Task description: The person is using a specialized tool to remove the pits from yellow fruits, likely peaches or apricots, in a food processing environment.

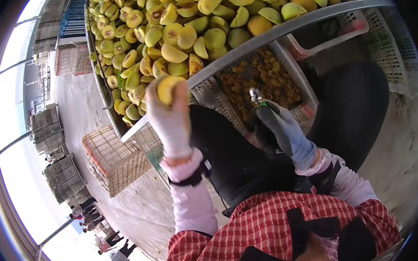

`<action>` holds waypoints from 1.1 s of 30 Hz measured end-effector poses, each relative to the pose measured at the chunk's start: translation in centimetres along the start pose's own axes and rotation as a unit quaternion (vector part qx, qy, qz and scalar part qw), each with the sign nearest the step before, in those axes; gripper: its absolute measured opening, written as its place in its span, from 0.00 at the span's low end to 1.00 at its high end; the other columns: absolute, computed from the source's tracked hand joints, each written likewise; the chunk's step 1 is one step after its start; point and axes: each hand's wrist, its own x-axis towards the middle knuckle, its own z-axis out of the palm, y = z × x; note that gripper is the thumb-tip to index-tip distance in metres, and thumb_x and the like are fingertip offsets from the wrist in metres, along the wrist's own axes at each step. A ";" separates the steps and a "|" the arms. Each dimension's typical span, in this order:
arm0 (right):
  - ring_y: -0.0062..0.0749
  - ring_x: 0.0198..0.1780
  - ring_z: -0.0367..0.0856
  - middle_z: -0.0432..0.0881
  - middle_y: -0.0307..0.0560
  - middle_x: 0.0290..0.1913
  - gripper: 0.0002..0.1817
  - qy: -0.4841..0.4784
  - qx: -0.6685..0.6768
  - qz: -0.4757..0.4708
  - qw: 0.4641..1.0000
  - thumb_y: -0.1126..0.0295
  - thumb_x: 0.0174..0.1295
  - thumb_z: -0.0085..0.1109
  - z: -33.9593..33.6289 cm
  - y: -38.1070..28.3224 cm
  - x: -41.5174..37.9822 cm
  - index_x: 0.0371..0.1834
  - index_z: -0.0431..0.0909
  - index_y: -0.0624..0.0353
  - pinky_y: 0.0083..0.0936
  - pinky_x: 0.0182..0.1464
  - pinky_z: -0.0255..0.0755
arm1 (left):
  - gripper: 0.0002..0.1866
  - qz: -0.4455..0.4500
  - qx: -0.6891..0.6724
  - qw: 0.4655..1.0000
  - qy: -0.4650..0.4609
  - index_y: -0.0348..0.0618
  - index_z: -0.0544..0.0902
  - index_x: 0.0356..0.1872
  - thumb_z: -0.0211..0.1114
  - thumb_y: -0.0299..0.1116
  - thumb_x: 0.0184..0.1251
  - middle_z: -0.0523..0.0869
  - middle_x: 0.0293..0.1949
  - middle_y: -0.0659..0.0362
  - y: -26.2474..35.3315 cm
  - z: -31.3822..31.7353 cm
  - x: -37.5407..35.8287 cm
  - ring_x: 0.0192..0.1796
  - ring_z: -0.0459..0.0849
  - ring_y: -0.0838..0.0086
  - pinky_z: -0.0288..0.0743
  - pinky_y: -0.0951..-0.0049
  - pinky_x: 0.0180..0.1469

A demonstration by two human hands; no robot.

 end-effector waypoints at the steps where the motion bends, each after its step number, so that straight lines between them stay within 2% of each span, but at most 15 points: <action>1: 0.17 0.20 0.72 0.79 0.40 0.30 0.18 0.015 -0.009 -0.029 0.999 0.57 0.70 0.49 0.7 0.7 0.0 0.48 0.73 0.62 0.15 0.20 0.65 | 0.13 -0.012 -0.088 0.996 -0.010 0.38 0.80 0.46 0.64 0.35 0.66 0.82 0.40 0.58 0.9 0.7 -2.1 0.41 0.80 0.73 0.74 0.74 0.46; 2: 0.17 0.22 0.75 0.80 0.42 0.34 0.17 0.029 -0.020 -0.057 0.998 0.60 0.70 0.50 1.3 1.4 0.0 0.51 0.73 0.63 0.14 0.22 0.68 | 0.13 -0.046 -0.131 0.990 -0.023 0.38 0.79 0.47 0.61 0.36 0.69 0.81 0.40 0.60 1.0 1.4 -3.9 0.41 0.78 0.77 0.73 0.77 0.45; 3: 0.28 0.27 0.77 0.80 0.48 0.36 0.17 0.014 -0.114 -0.169 0.979 0.63 0.69 0.52 1.5 2.1 0.6 0.53 0.71 0.64 0.22 0.27 0.70 | 0.13 -0.079 -0.173 0.981 -0.035 0.37 0.79 0.47 0.58 0.37 0.72 0.80 0.40 0.63 1.3 1.9 -5.3 0.41 0.76 0.80 0.72 0.80 0.45; 4: 0.40 0.31 0.79 0.79 0.53 0.38 0.18 -0.003 -0.207 -0.277 0.938 0.66 0.67 0.53 1.5 3.0 1.3 0.55 0.69 0.66 0.29 0.32 0.71 | 0.15 -0.132 -0.253 0.954 -0.088 0.37 0.79 0.48 0.55 0.39 0.74 0.80 0.42 0.60 2.4 1.9 -6.1 0.41 0.77 0.80 0.72 0.80 0.46; 5: 0.52 0.36 0.81 0.79 0.59 0.40 0.20 -0.020 -0.297 -0.380 0.876 0.69 0.65 0.55 1.6 3.2 1.6 0.57 0.67 0.67 0.37 0.36 0.73 | 0.18 -0.132 -0.232 0.960 -0.079 0.37 0.79 0.48 0.51 0.43 0.75 0.80 0.42 0.60 2.9 2.7 -6.7 0.42 0.77 0.79 0.71 0.80 0.48; 7: 0.56 0.36 0.79 0.79 0.60 0.38 0.19 0.013 -0.313 -0.331 0.890 0.68 0.66 0.54 1.6 2.5 0.5 0.55 0.67 0.67 0.38 0.37 0.72 | 0.20 -0.176 -0.316 0.931 -0.058 0.38 0.79 0.48 0.49 0.46 0.76 0.80 0.42 0.60 3.2 3.7 -7.7 0.43 0.77 0.78 0.71 0.78 0.50; 11: 0.58 0.37 0.78 0.78 0.59 0.34 0.17 0.036 -0.321 -0.305 0.896 0.66 0.66 0.53 1.7 1.7 -0.7 0.51 0.68 0.66 0.39 0.36 0.71 | 0.22 -0.150 -0.294 0.944 -0.023 0.38 0.77 0.49 0.47 0.48 0.76 0.80 0.43 0.58 3.7 4.7 -8.8 0.44 0.79 0.75 0.72 0.76 0.50; 17: 0.59 0.37 0.78 0.78 0.61 0.35 0.17 0.073 -0.316 -0.399 0.857 0.65 0.66 0.51 1.9 2.3 -1.5 0.51 0.68 0.66 0.40 0.36 0.71 | 0.24 -0.101 -0.305 0.947 0.021 0.37 0.77 0.50 0.48 0.51 0.75 0.80 0.44 0.57 4.2 5.5 -10.2 0.43 0.80 0.73 0.74 0.74 0.50; 20: 0.59 0.38 0.78 0.78 0.62 0.36 0.16 0.058 -0.302 -0.370 0.877 0.67 0.67 0.50 1.8 2.0 -2.2 0.52 0.68 0.67 0.41 0.37 0.71 | 0.25 -0.111 -0.313 0.942 0.043 0.37 0.77 0.49 0.48 0.51 0.75 0.80 0.43 0.56 4.9 6.0 -10.7 0.41 0.80 0.74 0.74 0.75 0.49; 23: 0.59 0.39 0.79 0.79 0.61 0.36 0.16 0.015 -0.248 -0.321 0.914 0.69 0.67 0.49 1.3 1.8 -2.6 0.53 0.69 0.68 0.42 0.38 0.71 | 0.25 -0.046 -0.227 0.973 0.013 0.37 0.79 0.46 0.46 0.51 0.76 0.81 0.40 0.57 4.1 5.8 -10.5 0.40 0.79 0.76 0.72 0.78 0.46; 25: 0.50 0.35 0.80 0.80 0.55 0.35 0.16 0.013 -0.229 -0.355 0.906 0.67 0.68 0.48 0.8 2.7 -2.4 0.54 0.70 0.67 0.35 0.35 0.72 | 0.23 -0.038 -0.216 0.976 -0.018 0.37 0.79 0.44 0.47 0.49 0.76 0.81 0.37 0.59 4.5 5.6 -10.5 0.38 0.78 0.78 0.72 0.79 0.43; 27: 0.40 0.29 0.79 0.80 0.49 0.32 0.15 -0.012 -0.131 -0.258 0.957 0.64 0.70 0.49 1.0 2.3 -2.8 0.52 0.72 0.65 0.27 0.31 0.70 | 0.23 -0.037 -0.193 0.979 -0.058 0.37 0.80 0.43 0.48 0.50 0.76 0.81 0.35 0.59 4.8 5.2 -10.4 0.36 0.78 0.79 0.71 0.80 0.41; 29: 0.27 0.23 0.76 0.79 0.42 0.29 0.16 -0.059 0.051 -0.017 0.997 0.60 0.71 0.49 1.1 1.0 -4.0 0.48 0.75 0.62 0.19 0.26 0.67 | 0.26 -0.041 -0.162 0.980 -0.106 0.37 0.80 0.42 0.47 0.53 0.75 0.82 0.33 0.60 4.8 4.7 -10.1 0.34 0.78 0.78 0.72 0.79 0.41; 32: 0.16 0.16 0.66 0.73 0.36 0.23 0.21 -0.146 0.105 0.067 0.981 0.50 0.72 0.45 0.3 1.3 -4.3 0.42 0.77 0.59 0.11 0.19 0.61 | 0.27 -0.069 -0.199 0.956 -0.203 0.37 0.80 0.42 0.50 0.56 0.73 0.82 0.31 0.60 4.8 4.0 -9.5 0.32 0.77 0.80 0.70 0.82 0.37; 33: 0.16 0.15 0.65 0.72 0.35 0.22 0.23 -0.223 0.226 0.118 0.941 0.48 0.72 0.43 0.1 1.7 -4.2 0.41 0.77 0.58 0.12 0.17 0.61 | 0.28 -0.089 -0.220 0.943 -0.234 0.37 0.80 0.42 0.50 0.57 0.72 0.82 0.30 0.60 5.1 3.6 -9.4 0.32 0.77 0.81 0.69 0.83 0.37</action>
